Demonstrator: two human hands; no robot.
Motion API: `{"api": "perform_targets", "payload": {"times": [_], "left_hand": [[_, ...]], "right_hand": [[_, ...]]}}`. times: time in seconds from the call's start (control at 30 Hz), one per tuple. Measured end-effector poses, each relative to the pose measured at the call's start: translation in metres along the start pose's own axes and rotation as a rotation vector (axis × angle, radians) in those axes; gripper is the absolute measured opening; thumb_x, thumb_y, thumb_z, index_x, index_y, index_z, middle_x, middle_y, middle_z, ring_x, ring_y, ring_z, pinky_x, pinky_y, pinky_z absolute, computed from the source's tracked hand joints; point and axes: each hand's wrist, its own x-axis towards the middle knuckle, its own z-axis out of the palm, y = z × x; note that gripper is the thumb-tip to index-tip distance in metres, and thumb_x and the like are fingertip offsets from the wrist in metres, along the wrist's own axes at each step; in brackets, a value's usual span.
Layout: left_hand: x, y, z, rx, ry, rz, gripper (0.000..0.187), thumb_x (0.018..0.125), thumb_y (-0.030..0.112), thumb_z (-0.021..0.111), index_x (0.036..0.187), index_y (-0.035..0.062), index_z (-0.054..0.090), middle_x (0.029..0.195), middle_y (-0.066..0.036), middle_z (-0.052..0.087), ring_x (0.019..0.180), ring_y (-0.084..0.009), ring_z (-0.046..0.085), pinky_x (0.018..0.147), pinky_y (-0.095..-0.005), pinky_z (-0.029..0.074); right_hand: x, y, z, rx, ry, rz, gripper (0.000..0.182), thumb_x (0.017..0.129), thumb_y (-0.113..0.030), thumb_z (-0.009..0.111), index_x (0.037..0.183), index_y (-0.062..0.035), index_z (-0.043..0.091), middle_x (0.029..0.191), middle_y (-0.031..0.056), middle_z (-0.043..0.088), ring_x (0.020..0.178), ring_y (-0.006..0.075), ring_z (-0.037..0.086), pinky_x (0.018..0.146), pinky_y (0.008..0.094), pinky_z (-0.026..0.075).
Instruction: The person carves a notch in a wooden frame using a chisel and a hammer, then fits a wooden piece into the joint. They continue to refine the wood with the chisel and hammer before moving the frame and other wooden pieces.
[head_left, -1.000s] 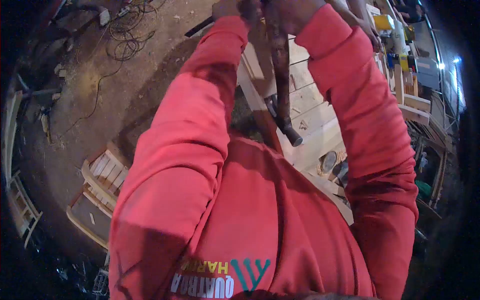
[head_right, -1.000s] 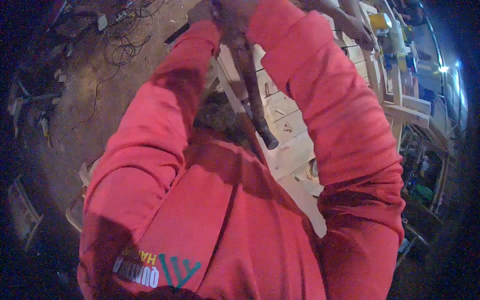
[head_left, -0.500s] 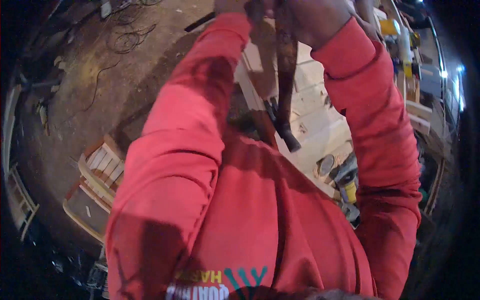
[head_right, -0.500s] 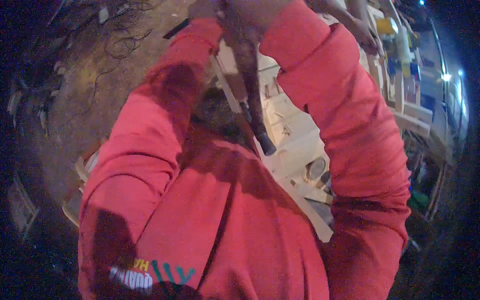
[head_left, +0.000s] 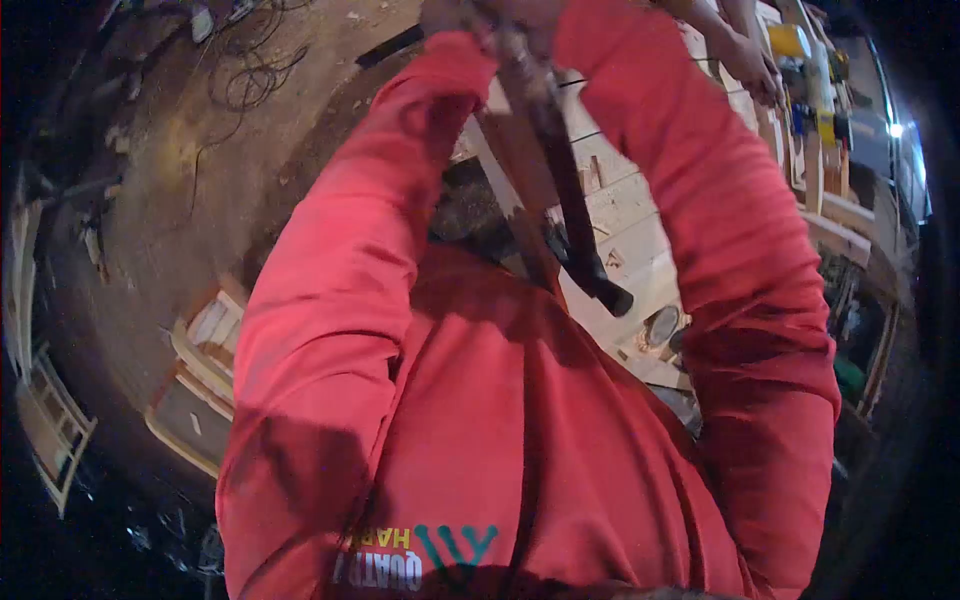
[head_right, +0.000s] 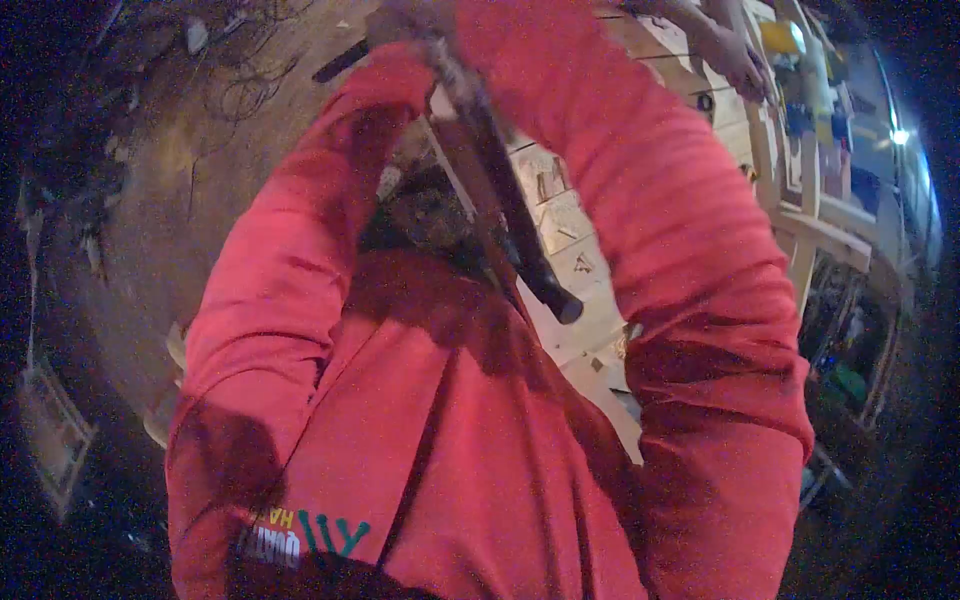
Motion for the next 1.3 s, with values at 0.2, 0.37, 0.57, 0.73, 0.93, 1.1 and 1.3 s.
{"api": "perform_targets", "payload": {"times": [0.2,0.37,0.57,0.73,0.93,1.1,1.3], "left_hand": [[-0.067,0.062,-0.046,0.373,0.075,0.270,0.054,0.084,0.049,0.072,0.117,0.0071,0.066,0.116,-0.021,0.068,0.099,-0.0423,0.071,0.084,-0.0524,0.058],[-0.057,0.089,-0.038,0.539,0.006,0.436,0.052,0.082,0.047,0.074,0.118,0.0101,0.063,0.109,-0.020,0.071,0.098,-0.0404,0.071,0.083,-0.0518,0.058],[-0.043,0.093,-0.068,0.675,-0.275,0.866,0.049,0.085,0.046,0.071,0.112,0.0064,0.064,0.106,-0.023,0.067,0.096,-0.0437,0.069,0.086,-0.0524,0.056],[-0.049,0.170,-0.064,0.665,-0.688,1.099,0.041,0.089,0.042,0.071,0.105,0.0048,0.065,0.092,-0.021,0.069,0.093,-0.0435,0.068,0.081,-0.0523,0.055],[-0.052,0.186,0.041,0.570,-1.014,1.528,0.040,0.091,0.039,0.073,0.114,0.0075,0.065,0.096,-0.022,0.071,0.093,-0.0429,0.068,0.081,-0.0523,0.054],[-0.067,0.183,0.105,0.687,-1.179,1.690,0.048,0.095,0.037,0.069,0.133,0.0087,0.059,0.105,-0.024,0.071,0.101,-0.0450,0.069,0.083,-0.0537,0.055],[-0.081,0.174,0.113,0.578,-1.332,1.748,0.043,0.095,0.033,0.065,0.136,0.0185,0.060,0.114,-0.021,0.066,0.098,-0.0442,0.068,0.084,-0.0509,0.057]], "right_hand": [[-0.065,0.043,-0.079,-0.757,0.295,-0.645,0.033,0.106,-0.019,0.044,0.108,0.0038,0.068,0.101,0.0248,0.070,0.081,0.0371,0.069,0.074,0.0518,0.056],[-0.223,0.065,-0.149,0.981,0.881,0.007,0.024,0.106,-0.033,0.055,0.097,-0.0117,0.058,0.073,0.0035,0.060,0.053,0.0144,0.060,0.049,0.0338,0.053],[-0.314,0.029,-0.060,1.148,1.723,0.498,0.032,0.105,-0.043,0.058,0.088,-0.0174,0.048,0.064,-0.0034,0.046,0.047,0.0108,0.046,0.045,0.0318,0.046],[-0.354,0.034,-0.023,1.096,1.842,0.453,0.033,0.105,-0.046,0.058,0.090,-0.0183,0.049,0.064,-0.0036,0.047,0.048,0.0114,0.048,0.046,0.0322,0.046],[-0.369,0.059,0.018,1.290,1.970,0.404,0.031,0.106,-0.046,0.054,0.094,-0.0185,0.050,0.063,-0.0003,0.048,0.046,0.0136,0.048,0.043,0.0341,0.045],[-0.385,0.072,0.040,1.270,2.257,0.582,0.031,0.107,-0.044,0.054,0.098,-0.0143,0.052,0.064,0.0027,0.050,0.048,0.0159,0.050,0.045,0.0346,0.047],[-0.398,0.071,0.075,1.146,2.363,0.763,0.030,0.107,-0.041,0.053,0.103,-0.0123,0.056,0.068,0.0040,0.055,0.050,0.0178,0.052,0.048,0.0357,0.050]]}}
